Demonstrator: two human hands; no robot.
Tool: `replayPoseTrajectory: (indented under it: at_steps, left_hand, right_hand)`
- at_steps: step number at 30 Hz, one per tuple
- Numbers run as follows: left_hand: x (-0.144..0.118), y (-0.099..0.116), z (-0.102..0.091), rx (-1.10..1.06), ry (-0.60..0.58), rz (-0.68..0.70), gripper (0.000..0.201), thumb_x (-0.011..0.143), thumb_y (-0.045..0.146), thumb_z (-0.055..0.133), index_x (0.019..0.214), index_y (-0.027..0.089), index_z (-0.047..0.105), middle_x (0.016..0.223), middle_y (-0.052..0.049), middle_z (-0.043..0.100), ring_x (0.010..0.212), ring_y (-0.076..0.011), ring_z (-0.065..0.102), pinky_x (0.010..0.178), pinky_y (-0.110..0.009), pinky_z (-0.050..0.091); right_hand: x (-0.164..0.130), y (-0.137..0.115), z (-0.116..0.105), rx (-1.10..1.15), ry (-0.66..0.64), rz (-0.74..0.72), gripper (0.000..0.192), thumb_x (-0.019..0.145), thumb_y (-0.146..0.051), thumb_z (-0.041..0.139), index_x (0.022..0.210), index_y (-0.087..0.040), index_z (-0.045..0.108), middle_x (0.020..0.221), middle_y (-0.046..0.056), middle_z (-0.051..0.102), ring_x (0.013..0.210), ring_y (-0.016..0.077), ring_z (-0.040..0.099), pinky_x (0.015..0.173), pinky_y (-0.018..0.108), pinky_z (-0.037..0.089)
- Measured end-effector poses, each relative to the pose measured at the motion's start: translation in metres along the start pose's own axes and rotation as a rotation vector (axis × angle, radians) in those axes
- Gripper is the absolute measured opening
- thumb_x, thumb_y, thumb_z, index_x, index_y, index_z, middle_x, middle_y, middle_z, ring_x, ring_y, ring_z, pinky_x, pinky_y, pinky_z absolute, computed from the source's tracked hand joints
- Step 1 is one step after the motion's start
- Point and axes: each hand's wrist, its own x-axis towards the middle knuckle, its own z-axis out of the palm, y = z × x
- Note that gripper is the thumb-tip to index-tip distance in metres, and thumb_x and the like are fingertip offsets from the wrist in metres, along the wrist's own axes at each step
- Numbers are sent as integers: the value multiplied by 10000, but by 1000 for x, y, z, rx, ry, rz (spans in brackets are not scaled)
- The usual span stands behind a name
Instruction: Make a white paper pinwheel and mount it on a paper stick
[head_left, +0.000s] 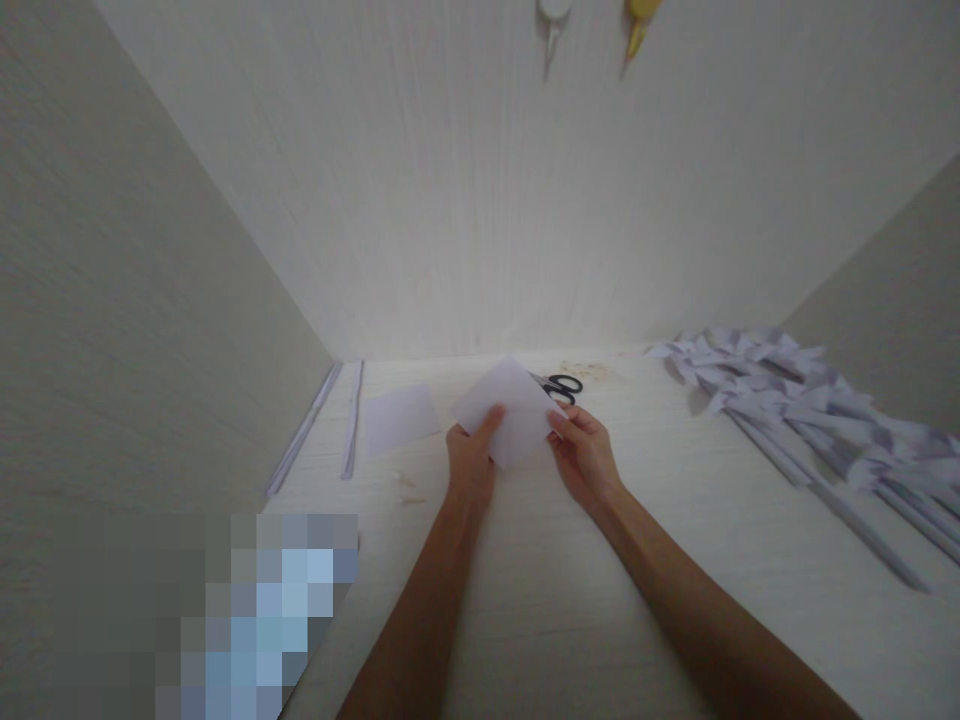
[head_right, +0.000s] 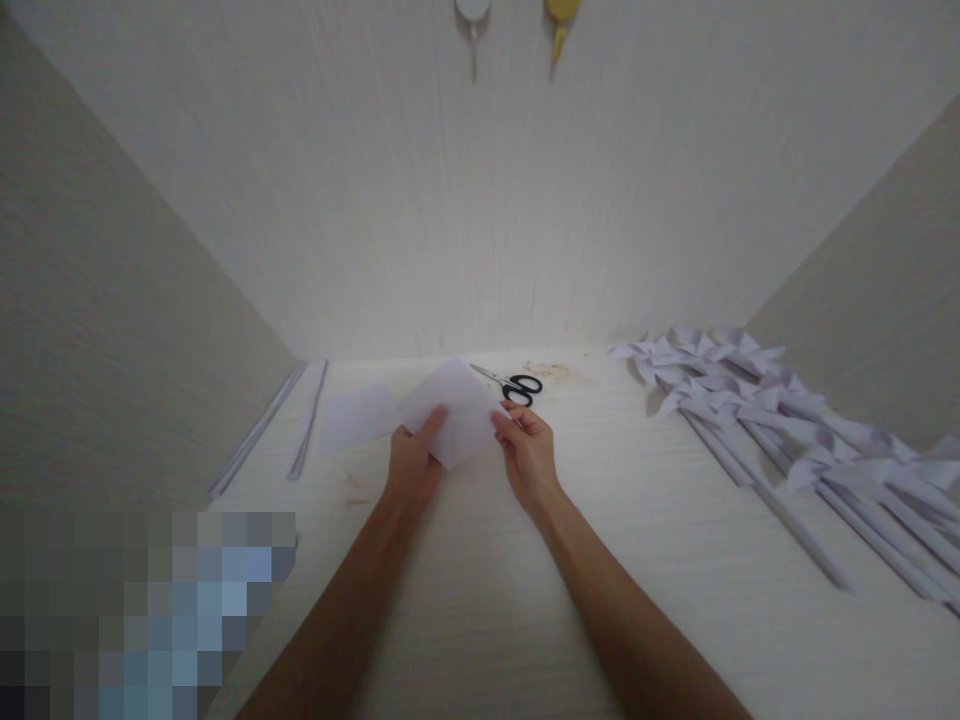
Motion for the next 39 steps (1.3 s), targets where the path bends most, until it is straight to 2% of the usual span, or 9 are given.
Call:
replayPoseTrajectory:
  at_steps: [6, 12, 16, 21, 27, 33, 39]
  left_hand:
    - [3, 2, -6, 164, -21, 12, 335, 497, 269, 703, 776, 101, 624, 796, -86, 658, 627, -151, 602, 598, -285, 493]
    - [3, 3, -13, 371, -213, -18, 363, 484, 298, 708, 781, 101, 639, 754, -98, 664, 624, -188, 608, 574, -311, 494]
    - [2, 3, -13, 523, -283, -21, 367, 481, 310, 707, 776, 100, 646, 759, -107, 666, 641, -197, 609, 581, -309, 489]
    - [3, 2, -14, 617, -304, 18, 367, 493, 332, 694, 776, 103, 651, 783, -114, 666, 673, -209, 608, 592, -306, 479]
    - [1, 1, -14, 710, -293, 78, 266, 493, 293, 692, 682, 109, 664, 673, -94, 665, 575, -187, 590, 502, -269, 445]
    - [-1, 1, -11, 732, -311, 110, 221, 524, 263, 670, 689, 115, 661, 679, -77, 667, 573, -174, 587, 512, -264, 444]
    - [-1, -4, -12, 753, -328, 123, 266, 545, 314, 655, 716, 110, 661, 719, -95, 667, 616, -194, 593, 521, -272, 445]
  right_hand:
    - [-1, -4, 2, -18, -73, 30, 90, 528, -131, 671, 517, -156, 586, 778, -12, 620, 621, 90, 537, 547, 203, 408]
    - [1, -10, 2, -20, -28, 189, 140, 547, -211, 670, 666, -149, 628, 586, 5, 637, 587, 163, 580, 523, 264, 445]
    - [2, -13, 0, -40, 30, 236, 152, 527, -239, 690, 622, -141, 622, 526, 16, 629, 577, 191, 594, 521, 297, 473]
    - [5, -15, -3, -63, 19, 155, 140, 502, -210, 718, 555, -138, 611, 536, 9, 628, 501, 128, 566, 491, 241, 462]
    - [7, -13, -6, -109, 54, 158, 190, 475, -233, 738, 577, -127, 617, 490, -15, 600, 425, 82, 512, 426, 199, 414]
    - [7, -13, -7, -64, 81, 176, 196, 475, -221, 739, 590, -135, 606, 532, -20, 610, 456, 86, 528, 450, 201, 433]
    - [5, -16, -6, -82, 98, 198, 196, 487, -238, 733, 553, -139, 577, 475, -24, 588, 407, 89, 507, 407, 208, 418]
